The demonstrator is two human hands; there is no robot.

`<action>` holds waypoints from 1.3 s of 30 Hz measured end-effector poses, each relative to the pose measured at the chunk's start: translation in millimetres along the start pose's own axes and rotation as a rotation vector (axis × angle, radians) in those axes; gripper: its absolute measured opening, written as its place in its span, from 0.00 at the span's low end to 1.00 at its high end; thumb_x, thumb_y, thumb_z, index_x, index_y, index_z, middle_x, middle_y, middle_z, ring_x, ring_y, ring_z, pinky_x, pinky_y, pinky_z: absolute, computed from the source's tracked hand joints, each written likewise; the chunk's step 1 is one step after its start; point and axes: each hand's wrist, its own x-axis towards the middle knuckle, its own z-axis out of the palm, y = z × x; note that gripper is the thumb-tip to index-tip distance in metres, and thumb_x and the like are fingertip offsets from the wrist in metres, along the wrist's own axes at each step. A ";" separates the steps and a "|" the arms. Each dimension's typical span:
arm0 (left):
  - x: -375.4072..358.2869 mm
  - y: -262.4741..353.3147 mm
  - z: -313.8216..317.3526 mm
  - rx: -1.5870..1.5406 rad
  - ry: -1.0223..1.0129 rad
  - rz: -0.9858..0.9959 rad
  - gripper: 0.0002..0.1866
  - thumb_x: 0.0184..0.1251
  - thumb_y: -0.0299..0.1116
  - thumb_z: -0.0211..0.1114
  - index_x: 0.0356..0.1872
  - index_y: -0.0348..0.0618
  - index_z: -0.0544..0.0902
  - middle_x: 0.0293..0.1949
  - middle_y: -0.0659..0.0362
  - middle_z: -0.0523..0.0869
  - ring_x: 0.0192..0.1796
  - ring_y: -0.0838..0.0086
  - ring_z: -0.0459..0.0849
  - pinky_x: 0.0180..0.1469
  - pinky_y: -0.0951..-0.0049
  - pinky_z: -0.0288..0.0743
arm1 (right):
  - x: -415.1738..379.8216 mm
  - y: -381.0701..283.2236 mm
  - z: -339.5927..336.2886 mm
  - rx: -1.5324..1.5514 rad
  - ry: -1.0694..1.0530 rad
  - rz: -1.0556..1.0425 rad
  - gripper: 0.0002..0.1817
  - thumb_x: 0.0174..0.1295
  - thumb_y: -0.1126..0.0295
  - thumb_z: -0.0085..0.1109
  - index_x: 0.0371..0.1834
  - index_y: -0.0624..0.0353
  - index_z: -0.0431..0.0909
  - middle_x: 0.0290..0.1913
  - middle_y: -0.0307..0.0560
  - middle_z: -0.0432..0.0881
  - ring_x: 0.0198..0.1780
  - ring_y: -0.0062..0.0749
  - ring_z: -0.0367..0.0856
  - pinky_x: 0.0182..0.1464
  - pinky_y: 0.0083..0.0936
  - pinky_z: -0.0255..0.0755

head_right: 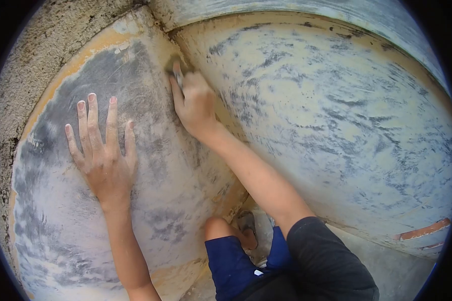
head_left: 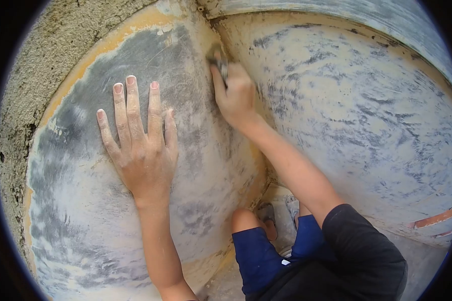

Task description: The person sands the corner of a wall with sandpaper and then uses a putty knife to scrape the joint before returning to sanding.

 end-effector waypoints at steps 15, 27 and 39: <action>0.2 -0.2 0.0 -0.001 -0.014 -0.008 0.28 0.76 0.52 0.68 0.75 0.72 0.78 0.81 0.69 0.71 0.84 0.74 0.64 0.88 0.56 0.51 | -3.1 -9.1 -12.1 0.029 -0.037 -0.068 0.10 0.74 0.70 0.63 0.45 0.67 0.86 0.31 0.53 0.79 0.36 0.50 0.79 0.36 0.44 0.74; -0.6 0.3 2.4 0.010 -0.005 -0.011 0.28 0.74 0.53 0.69 0.74 0.74 0.78 0.80 0.69 0.72 0.83 0.73 0.65 0.88 0.54 0.52 | 1.1 -13.0 -13.9 0.006 -0.083 0.015 0.11 0.76 0.68 0.60 0.39 0.66 0.84 0.31 0.56 0.80 0.36 0.53 0.81 0.36 0.45 0.75; -0.5 0.4 3.9 0.011 0.006 -0.014 0.27 0.74 0.54 0.68 0.73 0.75 0.78 0.80 0.70 0.72 0.83 0.74 0.65 0.88 0.55 0.51 | 23.0 -13.2 2.5 0.088 0.037 0.057 0.17 0.78 0.66 0.60 0.33 0.68 0.85 0.28 0.63 0.81 0.29 0.56 0.81 0.33 0.45 0.70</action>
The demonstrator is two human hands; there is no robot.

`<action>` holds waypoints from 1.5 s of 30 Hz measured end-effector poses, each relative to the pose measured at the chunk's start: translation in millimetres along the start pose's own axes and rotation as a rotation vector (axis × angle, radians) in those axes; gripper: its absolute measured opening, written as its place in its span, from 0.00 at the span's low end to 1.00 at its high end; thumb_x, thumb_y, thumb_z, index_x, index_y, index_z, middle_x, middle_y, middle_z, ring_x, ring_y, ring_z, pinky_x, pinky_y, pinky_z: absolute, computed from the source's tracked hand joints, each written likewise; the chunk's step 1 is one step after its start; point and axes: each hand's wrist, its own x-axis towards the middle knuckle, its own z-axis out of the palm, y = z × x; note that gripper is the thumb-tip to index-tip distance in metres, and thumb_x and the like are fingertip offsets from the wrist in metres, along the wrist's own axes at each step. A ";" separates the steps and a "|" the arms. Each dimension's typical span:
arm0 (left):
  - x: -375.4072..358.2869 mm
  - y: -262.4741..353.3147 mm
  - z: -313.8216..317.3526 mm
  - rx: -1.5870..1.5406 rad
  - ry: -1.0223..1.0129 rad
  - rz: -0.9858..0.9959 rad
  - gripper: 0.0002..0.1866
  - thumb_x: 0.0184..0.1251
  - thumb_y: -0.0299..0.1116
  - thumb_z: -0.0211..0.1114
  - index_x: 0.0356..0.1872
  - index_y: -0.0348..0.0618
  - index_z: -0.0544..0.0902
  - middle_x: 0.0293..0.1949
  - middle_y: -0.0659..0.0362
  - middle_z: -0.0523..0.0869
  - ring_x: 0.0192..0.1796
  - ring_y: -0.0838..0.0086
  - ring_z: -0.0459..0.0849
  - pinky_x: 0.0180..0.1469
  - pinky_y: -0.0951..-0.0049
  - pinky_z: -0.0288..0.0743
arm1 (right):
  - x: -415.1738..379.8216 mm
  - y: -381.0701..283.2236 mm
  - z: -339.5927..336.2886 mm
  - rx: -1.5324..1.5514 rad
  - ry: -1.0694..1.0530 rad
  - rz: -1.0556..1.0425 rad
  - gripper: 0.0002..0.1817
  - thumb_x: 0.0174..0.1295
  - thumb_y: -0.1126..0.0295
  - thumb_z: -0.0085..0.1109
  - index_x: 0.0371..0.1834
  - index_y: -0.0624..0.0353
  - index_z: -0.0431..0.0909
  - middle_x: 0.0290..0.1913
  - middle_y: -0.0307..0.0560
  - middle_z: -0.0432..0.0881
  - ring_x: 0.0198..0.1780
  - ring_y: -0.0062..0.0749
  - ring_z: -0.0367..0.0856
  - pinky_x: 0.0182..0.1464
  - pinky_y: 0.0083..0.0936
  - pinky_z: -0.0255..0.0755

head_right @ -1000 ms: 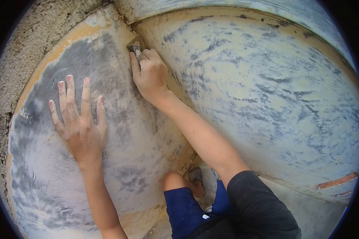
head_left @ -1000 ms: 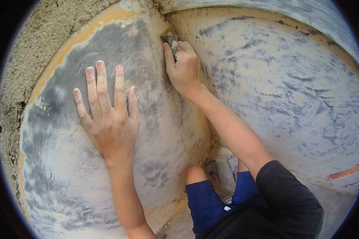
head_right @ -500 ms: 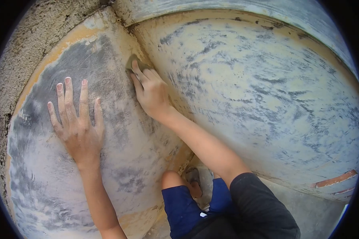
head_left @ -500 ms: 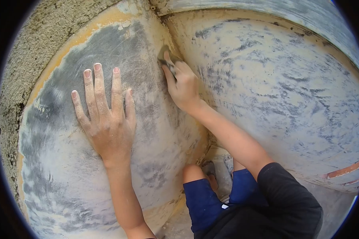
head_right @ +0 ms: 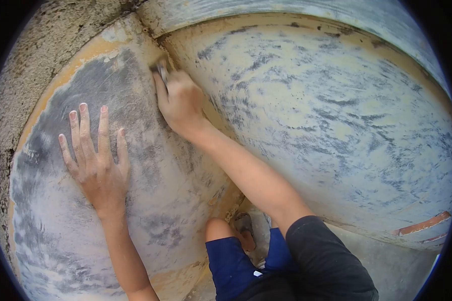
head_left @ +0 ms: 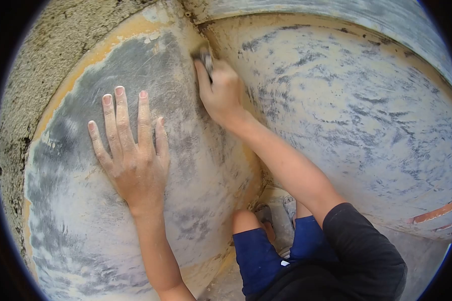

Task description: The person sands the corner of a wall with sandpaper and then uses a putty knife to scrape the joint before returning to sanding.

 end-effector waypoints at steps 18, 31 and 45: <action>0.7 0.6 -4.0 0.001 0.002 0.008 0.27 0.74 0.52 0.69 0.73 0.73 0.79 0.80 0.69 0.73 0.83 0.73 0.66 0.88 0.55 0.51 | -33.0 -2.1 -25.3 0.036 -0.147 0.049 0.20 0.78 0.65 0.59 0.28 0.68 0.83 0.24 0.63 0.81 0.25 0.59 0.81 0.30 0.47 0.72; 1.0 -0.7 -3.7 -0.021 -0.022 0.007 0.27 0.76 0.51 0.68 0.74 0.72 0.78 0.80 0.69 0.72 0.84 0.75 0.64 0.88 0.57 0.51 | -10.6 2.3 -21.3 0.125 -0.163 0.031 0.26 0.79 0.62 0.58 0.22 0.68 0.83 0.18 0.65 0.75 0.18 0.58 0.76 0.23 0.44 0.67; -0.3 1.0 -1.6 -0.001 0.001 0.001 0.27 0.76 0.52 0.67 0.74 0.73 0.78 0.80 0.70 0.72 0.84 0.76 0.64 0.89 0.58 0.51 | 6.2 9.5 -12.1 0.056 -0.146 0.034 0.24 0.81 0.63 0.56 0.27 0.69 0.84 0.19 0.65 0.77 0.19 0.58 0.79 0.24 0.43 0.70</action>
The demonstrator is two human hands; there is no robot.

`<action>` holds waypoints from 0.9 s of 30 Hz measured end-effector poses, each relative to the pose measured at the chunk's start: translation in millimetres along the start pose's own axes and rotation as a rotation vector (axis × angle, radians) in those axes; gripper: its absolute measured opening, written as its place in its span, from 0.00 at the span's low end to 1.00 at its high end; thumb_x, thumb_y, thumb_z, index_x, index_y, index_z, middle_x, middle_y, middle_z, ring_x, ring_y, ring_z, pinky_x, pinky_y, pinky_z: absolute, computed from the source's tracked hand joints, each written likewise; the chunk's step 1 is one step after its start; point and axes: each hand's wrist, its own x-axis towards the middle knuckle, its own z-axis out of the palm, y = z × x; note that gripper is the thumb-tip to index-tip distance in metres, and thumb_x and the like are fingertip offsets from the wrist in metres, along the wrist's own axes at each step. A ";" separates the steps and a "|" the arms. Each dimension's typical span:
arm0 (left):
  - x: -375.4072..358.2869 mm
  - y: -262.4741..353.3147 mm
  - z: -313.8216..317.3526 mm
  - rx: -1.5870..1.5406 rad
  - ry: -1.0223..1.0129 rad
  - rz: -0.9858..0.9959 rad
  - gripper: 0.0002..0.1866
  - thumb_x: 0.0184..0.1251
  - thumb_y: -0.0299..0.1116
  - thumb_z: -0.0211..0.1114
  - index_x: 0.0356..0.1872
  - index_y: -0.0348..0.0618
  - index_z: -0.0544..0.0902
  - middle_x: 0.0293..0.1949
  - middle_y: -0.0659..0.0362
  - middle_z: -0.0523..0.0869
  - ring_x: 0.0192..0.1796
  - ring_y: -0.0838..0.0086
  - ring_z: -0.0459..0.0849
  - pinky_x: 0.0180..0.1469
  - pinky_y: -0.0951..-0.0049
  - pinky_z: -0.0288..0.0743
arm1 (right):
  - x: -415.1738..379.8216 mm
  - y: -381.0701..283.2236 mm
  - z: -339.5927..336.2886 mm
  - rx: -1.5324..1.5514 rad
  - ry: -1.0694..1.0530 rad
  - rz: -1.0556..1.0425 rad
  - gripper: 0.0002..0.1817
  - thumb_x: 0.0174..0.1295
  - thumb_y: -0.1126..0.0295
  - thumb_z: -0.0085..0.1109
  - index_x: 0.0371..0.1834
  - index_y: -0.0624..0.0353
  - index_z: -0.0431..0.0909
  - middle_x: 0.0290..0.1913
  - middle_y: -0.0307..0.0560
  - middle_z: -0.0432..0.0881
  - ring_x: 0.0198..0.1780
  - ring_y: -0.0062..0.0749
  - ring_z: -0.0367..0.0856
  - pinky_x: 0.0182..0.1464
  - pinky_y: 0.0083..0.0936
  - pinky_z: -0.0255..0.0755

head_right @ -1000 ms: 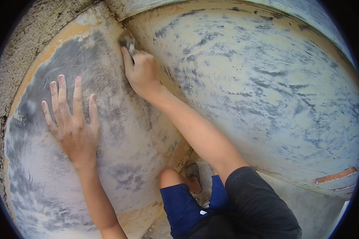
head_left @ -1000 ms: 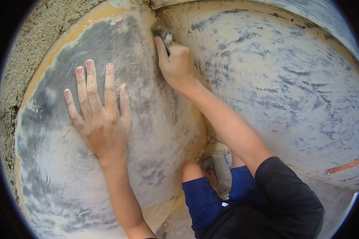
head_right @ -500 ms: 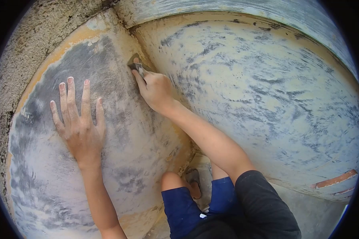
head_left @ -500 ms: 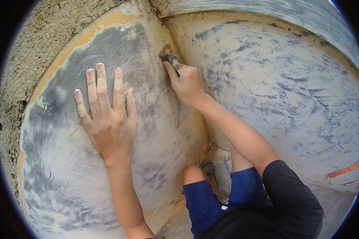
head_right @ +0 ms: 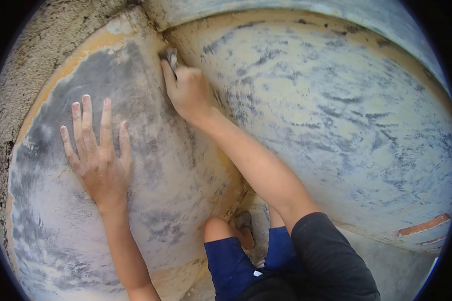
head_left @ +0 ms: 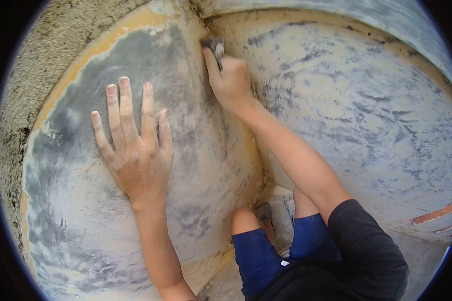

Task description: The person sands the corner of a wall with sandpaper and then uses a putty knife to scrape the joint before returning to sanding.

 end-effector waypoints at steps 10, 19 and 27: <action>2.3 0.4 0.6 -0.026 -0.007 -0.002 0.27 0.76 0.51 0.68 0.74 0.72 0.78 0.80 0.69 0.72 0.84 0.75 0.64 0.88 0.58 0.51 | 0.3 0.4 -1.6 0.003 -0.045 0.012 0.19 0.81 0.64 0.56 0.37 0.67 0.89 0.21 0.65 0.79 0.21 0.59 0.80 0.25 0.44 0.71; 0.7 -1.6 -1.2 -0.011 -0.011 0.001 0.27 0.76 0.51 0.67 0.74 0.73 0.78 0.80 0.69 0.72 0.84 0.75 0.64 0.88 0.58 0.51 | -17.6 -4.6 -9.5 0.004 -0.105 0.033 0.22 0.81 0.62 0.55 0.34 0.69 0.86 0.21 0.67 0.78 0.22 0.60 0.81 0.26 0.44 0.71; 1.1 -0.7 -1.5 -0.026 0.004 0.005 0.26 0.74 0.51 0.69 0.72 0.71 0.79 0.79 0.68 0.74 0.83 0.73 0.66 0.88 0.55 0.52 | -27.9 -11.2 -15.3 0.032 -0.123 0.035 0.23 0.81 0.63 0.55 0.31 0.69 0.85 0.19 0.66 0.78 0.19 0.56 0.79 0.24 0.42 0.71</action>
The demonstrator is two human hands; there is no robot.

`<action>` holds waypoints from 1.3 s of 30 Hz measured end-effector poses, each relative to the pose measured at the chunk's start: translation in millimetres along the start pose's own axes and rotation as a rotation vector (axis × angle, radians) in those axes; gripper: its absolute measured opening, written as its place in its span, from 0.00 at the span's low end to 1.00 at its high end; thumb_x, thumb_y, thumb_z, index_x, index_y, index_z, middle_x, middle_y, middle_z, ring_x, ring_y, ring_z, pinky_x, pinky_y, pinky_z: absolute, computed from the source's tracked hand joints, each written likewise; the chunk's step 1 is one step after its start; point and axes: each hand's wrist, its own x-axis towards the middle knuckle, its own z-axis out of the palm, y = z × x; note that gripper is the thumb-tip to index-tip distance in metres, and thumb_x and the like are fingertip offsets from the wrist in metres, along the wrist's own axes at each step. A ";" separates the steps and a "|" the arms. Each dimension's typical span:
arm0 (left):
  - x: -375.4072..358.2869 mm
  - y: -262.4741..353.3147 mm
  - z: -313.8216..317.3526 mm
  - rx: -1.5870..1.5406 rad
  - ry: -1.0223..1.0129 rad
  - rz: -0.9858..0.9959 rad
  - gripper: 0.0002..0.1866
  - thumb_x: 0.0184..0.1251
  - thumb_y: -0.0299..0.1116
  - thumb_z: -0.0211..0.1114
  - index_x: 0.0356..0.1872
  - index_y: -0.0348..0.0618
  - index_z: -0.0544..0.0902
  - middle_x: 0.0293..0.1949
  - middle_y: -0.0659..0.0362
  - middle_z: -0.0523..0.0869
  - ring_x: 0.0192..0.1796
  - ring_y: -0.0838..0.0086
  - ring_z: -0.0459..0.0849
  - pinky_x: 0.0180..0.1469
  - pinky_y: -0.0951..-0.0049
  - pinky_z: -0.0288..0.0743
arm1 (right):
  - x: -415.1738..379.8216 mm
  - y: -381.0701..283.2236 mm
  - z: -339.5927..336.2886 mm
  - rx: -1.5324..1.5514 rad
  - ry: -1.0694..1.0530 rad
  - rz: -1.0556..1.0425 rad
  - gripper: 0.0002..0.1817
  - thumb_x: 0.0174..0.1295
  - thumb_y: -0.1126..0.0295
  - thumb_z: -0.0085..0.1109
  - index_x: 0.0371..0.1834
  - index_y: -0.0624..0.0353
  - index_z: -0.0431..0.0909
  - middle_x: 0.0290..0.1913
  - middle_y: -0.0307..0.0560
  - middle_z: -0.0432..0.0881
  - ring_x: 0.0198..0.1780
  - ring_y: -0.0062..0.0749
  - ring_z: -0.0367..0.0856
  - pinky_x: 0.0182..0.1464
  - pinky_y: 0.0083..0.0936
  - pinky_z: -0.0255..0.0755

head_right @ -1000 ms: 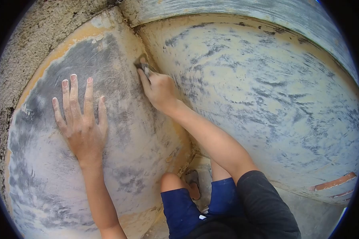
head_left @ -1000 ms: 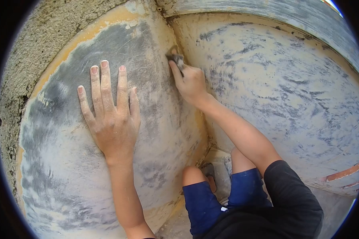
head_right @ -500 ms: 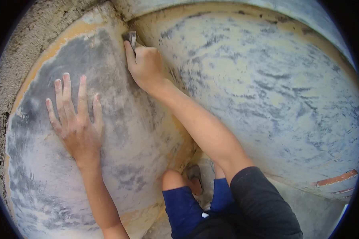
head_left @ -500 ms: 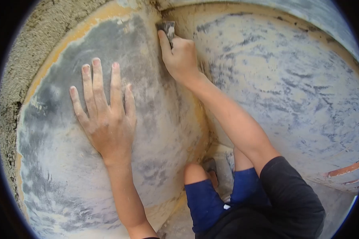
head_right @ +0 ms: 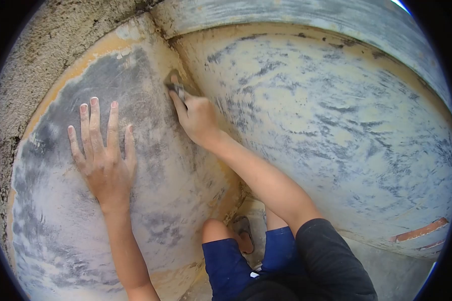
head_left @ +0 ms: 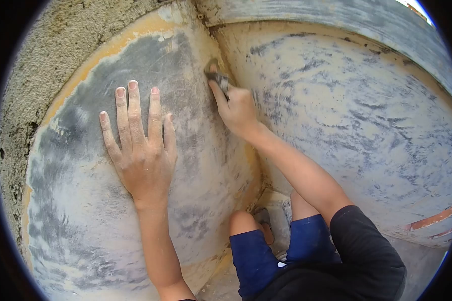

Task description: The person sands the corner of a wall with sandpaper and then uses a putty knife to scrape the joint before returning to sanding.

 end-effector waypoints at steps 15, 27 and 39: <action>-0.9 0.6 4.3 0.012 0.016 -0.004 0.27 0.75 0.52 0.67 0.73 0.72 0.79 0.80 0.68 0.73 0.83 0.73 0.65 0.88 0.55 0.52 | 42.7 2.8 -1.2 -0.020 -0.027 0.025 0.20 0.82 0.61 0.55 0.43 0.67 0.89 0.20 0.64 0.79 0.18 0.54 0.79 0.23 0.41 0.70; 0.9 0.2 -1.5 0.029 -0.006 0.007 0.26 0.75 0.51 0.67 0.73 0.72 0.79 0.79 0.68 0.74 0.83 0.73 0.65 0.88 0.55 0.51 | 54.2 2.3 6.3 0.003 -0.007 0.021 0.20 0.82 0.62 0.54 0.39 0.68 0.86 0.21 0.63 0.81 0.19 0.53 0.80 0.25 0.44 0.72; 1.0 2.4 -3.0 0.031 -0.015 0.001 0.27 0.74 0.51 0.69 0.73 0.72 0.79 0.80 0.69 0.73 0.83 0.73 0.66 0.88 0.55 0.52 | 41.3 3.8 7.4 -0.086 0.092 0.030 0.22 0.81 0.62 0.55 0.31 0.67 0.86 0.20 0.63 0.80 0.19 0.51 0.80 0.23 0.42 0.69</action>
